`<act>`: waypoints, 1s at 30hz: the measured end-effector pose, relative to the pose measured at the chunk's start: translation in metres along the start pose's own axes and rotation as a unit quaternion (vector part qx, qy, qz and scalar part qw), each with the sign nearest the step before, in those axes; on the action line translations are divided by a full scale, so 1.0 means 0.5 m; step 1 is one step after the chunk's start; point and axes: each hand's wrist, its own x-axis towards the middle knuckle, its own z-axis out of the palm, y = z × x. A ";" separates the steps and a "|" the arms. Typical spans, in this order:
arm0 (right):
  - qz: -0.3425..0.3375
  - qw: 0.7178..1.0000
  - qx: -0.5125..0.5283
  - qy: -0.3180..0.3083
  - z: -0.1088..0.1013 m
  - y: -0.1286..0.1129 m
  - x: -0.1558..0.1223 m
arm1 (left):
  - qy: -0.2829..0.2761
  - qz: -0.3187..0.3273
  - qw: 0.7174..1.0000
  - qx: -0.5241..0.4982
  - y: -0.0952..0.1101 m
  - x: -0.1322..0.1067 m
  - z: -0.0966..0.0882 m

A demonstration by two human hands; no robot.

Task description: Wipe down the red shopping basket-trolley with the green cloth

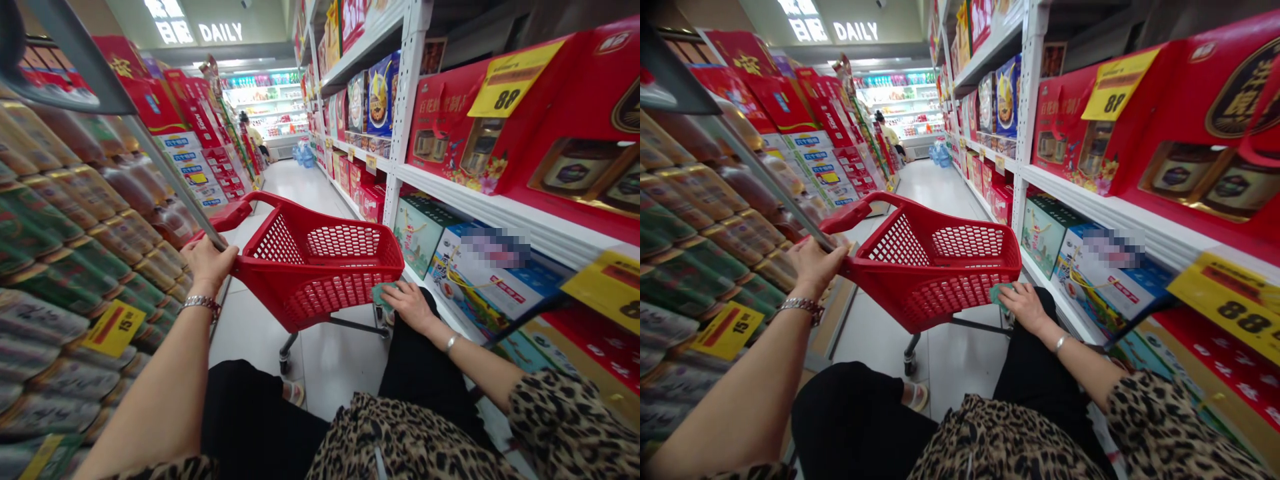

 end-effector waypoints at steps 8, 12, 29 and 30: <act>0.076 0.997 -0.020 0.023 -0.027 0.013 -0.044 | 0.011 -0.004 1.000 -0.006 0.002 0.001 0.006; 0.016 0.998 0.036 0.043 -0.003 -0.051 -0.005 | 0.012 -0.004 1.000 -0.003 0.000 0.000 0.006; -0.228 0.948 0.154 -0.160 0.136 -0.374 0.275 | 0.014 0.004 1.000 0.022 -0.001 -0.013 -0.004; -0.240 0.944 0.150 -0.170 0.140 -0.373 0.276 | 0.011 0.004 1.000 0.021 -0.002 -0.012 -0.005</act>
